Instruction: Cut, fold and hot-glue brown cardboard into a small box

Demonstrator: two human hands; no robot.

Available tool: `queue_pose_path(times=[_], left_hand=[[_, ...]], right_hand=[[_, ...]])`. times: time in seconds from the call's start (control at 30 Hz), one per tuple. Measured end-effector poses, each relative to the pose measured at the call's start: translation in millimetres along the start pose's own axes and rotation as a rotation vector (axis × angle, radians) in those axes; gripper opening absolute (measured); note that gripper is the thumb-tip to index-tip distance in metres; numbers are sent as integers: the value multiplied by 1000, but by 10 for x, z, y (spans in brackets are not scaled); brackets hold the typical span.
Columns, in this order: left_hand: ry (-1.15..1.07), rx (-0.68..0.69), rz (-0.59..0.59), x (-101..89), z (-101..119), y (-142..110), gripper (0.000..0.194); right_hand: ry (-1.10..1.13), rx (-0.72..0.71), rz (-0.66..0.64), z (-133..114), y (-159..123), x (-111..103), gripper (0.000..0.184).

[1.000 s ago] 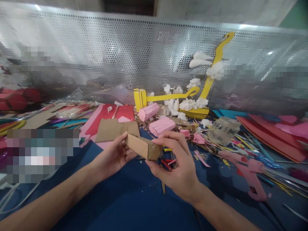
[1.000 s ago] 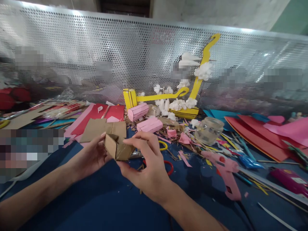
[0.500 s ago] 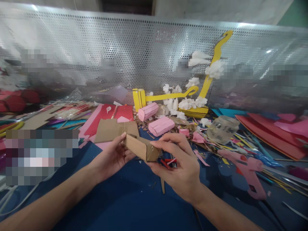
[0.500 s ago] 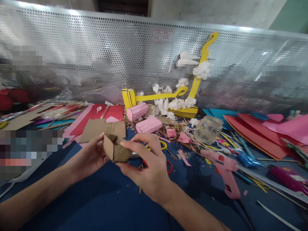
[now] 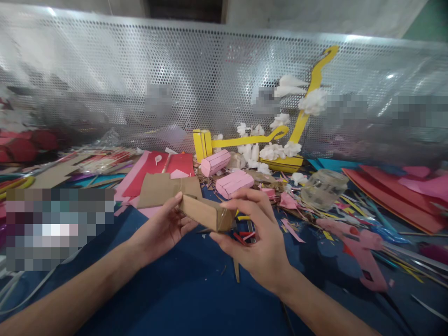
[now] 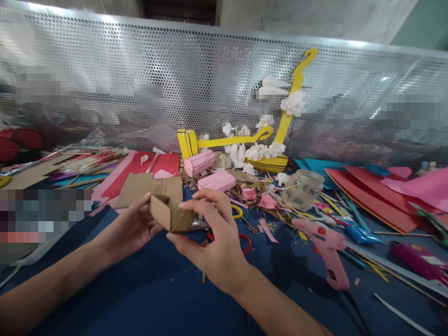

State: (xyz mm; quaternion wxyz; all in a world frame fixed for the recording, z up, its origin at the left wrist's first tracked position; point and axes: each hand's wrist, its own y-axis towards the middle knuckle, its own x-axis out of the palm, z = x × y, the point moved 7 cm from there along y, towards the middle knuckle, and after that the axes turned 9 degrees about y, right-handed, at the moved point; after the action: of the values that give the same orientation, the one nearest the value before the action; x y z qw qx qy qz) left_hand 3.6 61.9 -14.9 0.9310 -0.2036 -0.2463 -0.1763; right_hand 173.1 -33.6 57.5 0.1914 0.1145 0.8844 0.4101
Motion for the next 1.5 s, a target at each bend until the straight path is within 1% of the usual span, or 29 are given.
queue_pose_path(times=[0.07, 0.1, 0.13, 0.17, 0.23, 0.33, 0.37, 0.43, 0.5, 0.57, 0.63, 0.73, 0.83, 0.9, 1.0, 1.07, 1.2, 1.37, 1.43, 1.5], left_hand=[[5, 53, -12, -12, 37, 4, 25], [20, 82, -23, -14, 56, 3, 24], [43, 114, -38, -10, 76, -1, 24], [73, 153, -56, -3, 99, -10, 25], [148, 249, -92, 23, 150, -38, 32], [214, 388, -116, 57, 216, -91, 41], [219, 421, -117, 64, 232, -106, 42], [217, 477, -120, 75, 261, -131, 43], [230, 523, -111, 73, 291, -150, 43], [257, 563, -85, 53, 323, -161, 44], [287, 587, -54, 24, 349, -164, 47], [312, 594, -15, -5, 375, -166, 50], [346, 606, 32, -5, 404, -203, 48], [415, 648, 55, 13, 426, -259, 48], [599, 776, 58, 59, 450, -366, 56], [728, 862, 48, 84, 445, -424, 59], [895, 948, 47, 96, 432, -466, 57], [930, 964, 51, 114, 454, -479, 56], [936, 966, 38, 132, 452, -484, 54], [976, 988, 3, 168, 439, -489, 52]], right_hand=[[81, 175, 19, 158, -39, 28, 79], [143, 265, 21, 241, -67, 54, 91], [212, 343, 18, 313, -94, 87, 97], [281, 399, 10, 367, -114, 121, 96], [394, 448, 7, 423, -122, 162, 86], [449, 475, 58, 462, -87, 133, 64], [458, 488, 81, 476, -74, 113, 60], [486, 514, 106, 503, -56, 85, 59], [509, 527, 86, 522, -47, 88, 64], [506, 529, 40, 537, -49, 112, 63], [510, 522, 24, 555, -57, 129, 65], [541, 528, 26, 612, -80, 155, 74], [477, 522, 11, 685, -102, 165, 79], [378, 483, 24, 711, -100, 131, 75], [283, 439, 36, 708, -89, 88, 65], [279, 429, 13, 682, -84, 92, 59], [241, 403, -82, 591, -94, 137, 56], [202, 329, -230, 450, -115, 230, 64], [156, 272, -265, 389, -109, 252, 67], [88, 208, -289, 337, -99, 262, 65]])
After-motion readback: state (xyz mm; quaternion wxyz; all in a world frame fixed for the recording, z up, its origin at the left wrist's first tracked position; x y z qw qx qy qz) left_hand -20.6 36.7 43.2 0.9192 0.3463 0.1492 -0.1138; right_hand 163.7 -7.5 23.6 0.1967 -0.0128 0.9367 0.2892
